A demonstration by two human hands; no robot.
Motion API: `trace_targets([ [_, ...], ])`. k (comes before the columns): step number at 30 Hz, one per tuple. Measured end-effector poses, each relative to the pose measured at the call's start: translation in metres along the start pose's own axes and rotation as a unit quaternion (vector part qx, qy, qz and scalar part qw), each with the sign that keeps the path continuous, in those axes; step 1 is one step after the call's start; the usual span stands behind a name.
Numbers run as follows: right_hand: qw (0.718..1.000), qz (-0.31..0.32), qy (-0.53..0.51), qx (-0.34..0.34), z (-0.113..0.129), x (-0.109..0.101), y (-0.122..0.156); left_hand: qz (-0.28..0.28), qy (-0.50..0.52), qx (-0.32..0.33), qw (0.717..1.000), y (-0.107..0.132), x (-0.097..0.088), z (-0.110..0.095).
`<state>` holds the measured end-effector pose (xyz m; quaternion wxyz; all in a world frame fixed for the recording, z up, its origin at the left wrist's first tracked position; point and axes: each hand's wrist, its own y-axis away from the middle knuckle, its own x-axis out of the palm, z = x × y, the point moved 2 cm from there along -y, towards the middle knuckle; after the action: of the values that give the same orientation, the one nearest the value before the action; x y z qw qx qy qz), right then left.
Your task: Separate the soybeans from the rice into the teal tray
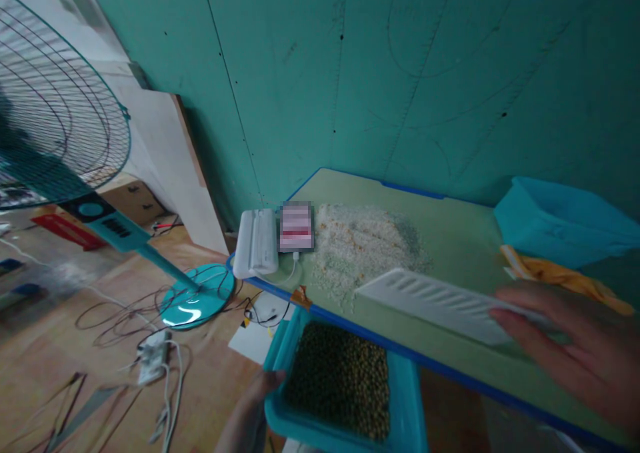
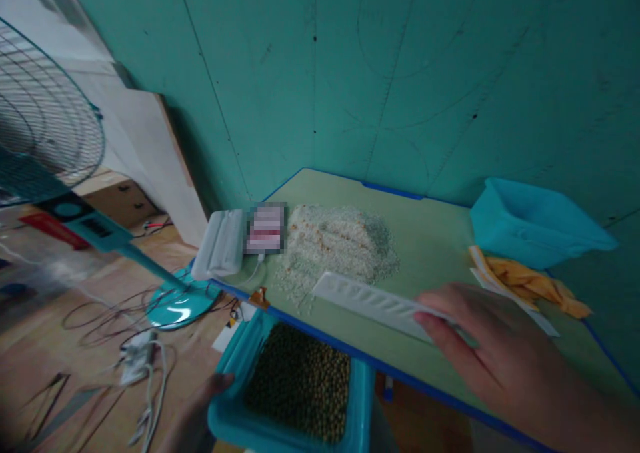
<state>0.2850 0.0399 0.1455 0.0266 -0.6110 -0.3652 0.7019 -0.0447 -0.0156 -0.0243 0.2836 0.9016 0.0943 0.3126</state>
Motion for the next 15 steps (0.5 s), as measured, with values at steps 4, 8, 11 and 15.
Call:
trace_targets([
  [4, 0.998, -0.012, 0.019, -0.062, -0.001, 0.001, -0.033, -0.022, -0.003, 0.003, 1.0, 0.005, 0.008, -0.004],
  [8, 0.995, -0.003, 0.016, -0.102, 0.0, 0.009, -0.042, -0.028, -0.009, -0.013, 0.999, 0.011, 0.01, -0.007],
  [11, 0.992, 0.009, 0.01, -0.126, 0.004, 0.009, -0.039, -0.035, -0.015, -0.017, 0.999, 0.013, 0.009, -0.008],
  [15, 0.989, 0.02, 0.01, -0.144, 0.009, 0.001, -0.03, -0.035, -0.011, 0.002, 0.999, 0.011, 0.008, -0.008],
])
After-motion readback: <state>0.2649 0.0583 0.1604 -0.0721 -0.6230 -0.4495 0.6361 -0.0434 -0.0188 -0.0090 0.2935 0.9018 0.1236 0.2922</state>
